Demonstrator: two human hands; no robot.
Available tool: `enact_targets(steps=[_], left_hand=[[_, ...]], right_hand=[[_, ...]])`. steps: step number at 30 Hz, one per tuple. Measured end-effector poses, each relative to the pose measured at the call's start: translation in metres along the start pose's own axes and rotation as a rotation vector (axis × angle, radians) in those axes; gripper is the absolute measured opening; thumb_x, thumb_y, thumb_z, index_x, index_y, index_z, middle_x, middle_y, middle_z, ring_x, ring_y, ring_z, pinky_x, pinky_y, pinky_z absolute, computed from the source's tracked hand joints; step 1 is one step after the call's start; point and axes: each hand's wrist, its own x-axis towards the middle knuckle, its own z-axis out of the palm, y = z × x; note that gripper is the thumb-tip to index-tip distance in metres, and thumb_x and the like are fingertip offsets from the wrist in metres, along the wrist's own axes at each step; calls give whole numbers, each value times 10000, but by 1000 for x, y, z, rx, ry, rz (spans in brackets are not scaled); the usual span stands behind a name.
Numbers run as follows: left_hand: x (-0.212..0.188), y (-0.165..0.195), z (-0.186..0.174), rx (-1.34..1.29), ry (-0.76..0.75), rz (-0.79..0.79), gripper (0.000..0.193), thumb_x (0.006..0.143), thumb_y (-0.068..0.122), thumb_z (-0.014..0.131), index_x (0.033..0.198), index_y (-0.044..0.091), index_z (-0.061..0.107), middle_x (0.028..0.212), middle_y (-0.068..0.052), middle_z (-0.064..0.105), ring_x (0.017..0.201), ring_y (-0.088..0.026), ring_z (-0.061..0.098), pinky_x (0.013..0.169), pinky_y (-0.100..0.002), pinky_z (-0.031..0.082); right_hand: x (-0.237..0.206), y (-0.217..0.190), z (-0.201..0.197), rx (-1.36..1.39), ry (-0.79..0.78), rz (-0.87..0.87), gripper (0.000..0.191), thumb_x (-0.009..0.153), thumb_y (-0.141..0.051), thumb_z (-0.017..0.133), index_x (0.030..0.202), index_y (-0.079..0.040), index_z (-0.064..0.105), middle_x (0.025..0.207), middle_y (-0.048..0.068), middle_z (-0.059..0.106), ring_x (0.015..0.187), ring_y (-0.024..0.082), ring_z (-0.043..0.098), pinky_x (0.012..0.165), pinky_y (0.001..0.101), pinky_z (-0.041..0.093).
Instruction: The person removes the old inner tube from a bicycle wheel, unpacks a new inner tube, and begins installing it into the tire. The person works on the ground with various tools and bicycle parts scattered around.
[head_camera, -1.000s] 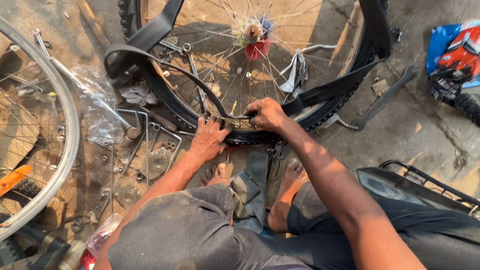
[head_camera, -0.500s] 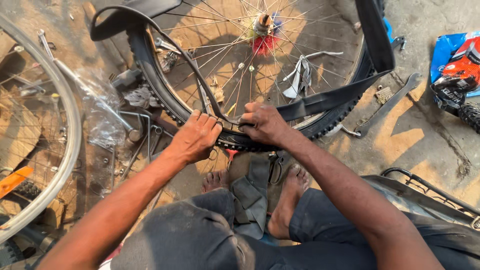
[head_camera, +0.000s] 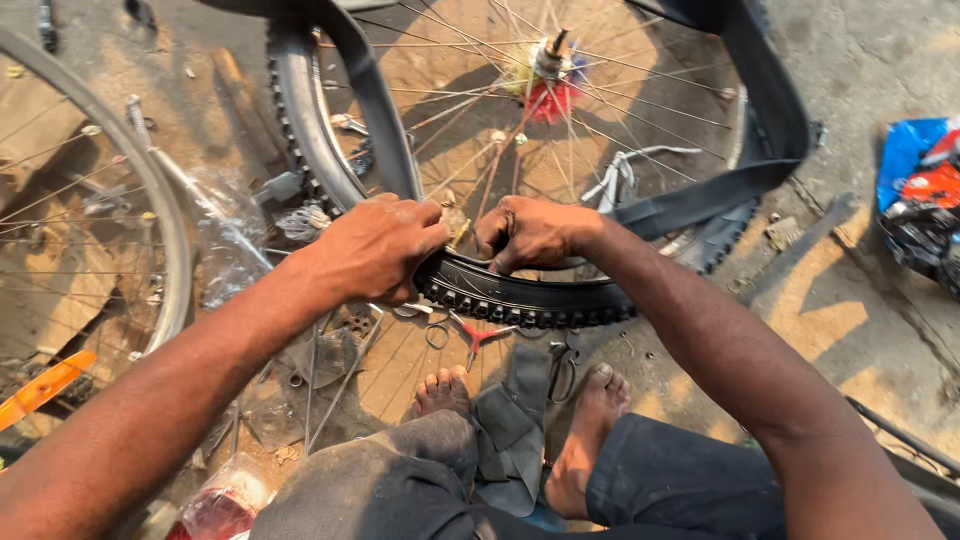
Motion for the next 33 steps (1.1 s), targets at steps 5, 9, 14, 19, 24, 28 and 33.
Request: enact_targets(steps=[5,9,14,19,24,28,33], left_hand=[[6,-6,6,-75,-20,-82,343,594,258,841,866,109,696,881,-114,639,809,-386,667,651,-511,515],[12,-8,14,-92,-59,-120,291,626,263,833,861,141,712,827,-95,672,812,-364,685,659,-492,532],[7,-18,38,-87,-20,-89,327,581,290,859,803,122,686,869,-78,703,872,-351,688,727,-479,532],[-2,-2,105,-58,206,-31,326,584,201,839,859,149,671,880,-41,648,912,-289,648,763,-452,464],[-6,26,168,-70,358,-109,402,553,196,835,909,123,662,894,-70,585,923,-294,594,767,-454,417],[-2,36,186,-109,386,-163,388,592,135,795,960,135,671,910,-61,583,914,-285,576,810,-438,417],[1,42,193,-22,456,-165,316,647,85,752,945,136,662,893,-51,566,912,-276,572,827,-426,417]], right_hand=[[-3,-10,-12,285,-140,-26,126,805,-115,764,859,-17,706,774,16,672,755,113,607,705,318,490],[-11,-11,-12,451,-245,65,129,901,-134,721,875,-9,698,739,-28,649,724,69,531,678,295,463],[-6,7,1,438,-305,187,160,923,-154,659,939,-6,718,772,-30,668,729,72,550,678,305,497],[-4,55,33,159,-299,196,214,875,-178,673,1030,-45,738,879,56,746,805,148,655,749,350,538],[-10,114,88,-15,-219,98,269,804,-122,672,1042,-52,776,924,155,677,901,289,653,807,390,513],[-17,140,117,-155,-56,147,276,743,-67,608,981,-69,748,948,143,694,935,343,631,815,409,522],[-34,136,129,-406,119,-228,99,664,-73,617,743,-47,670,927,90,725,862,372,624,754,491,487]])
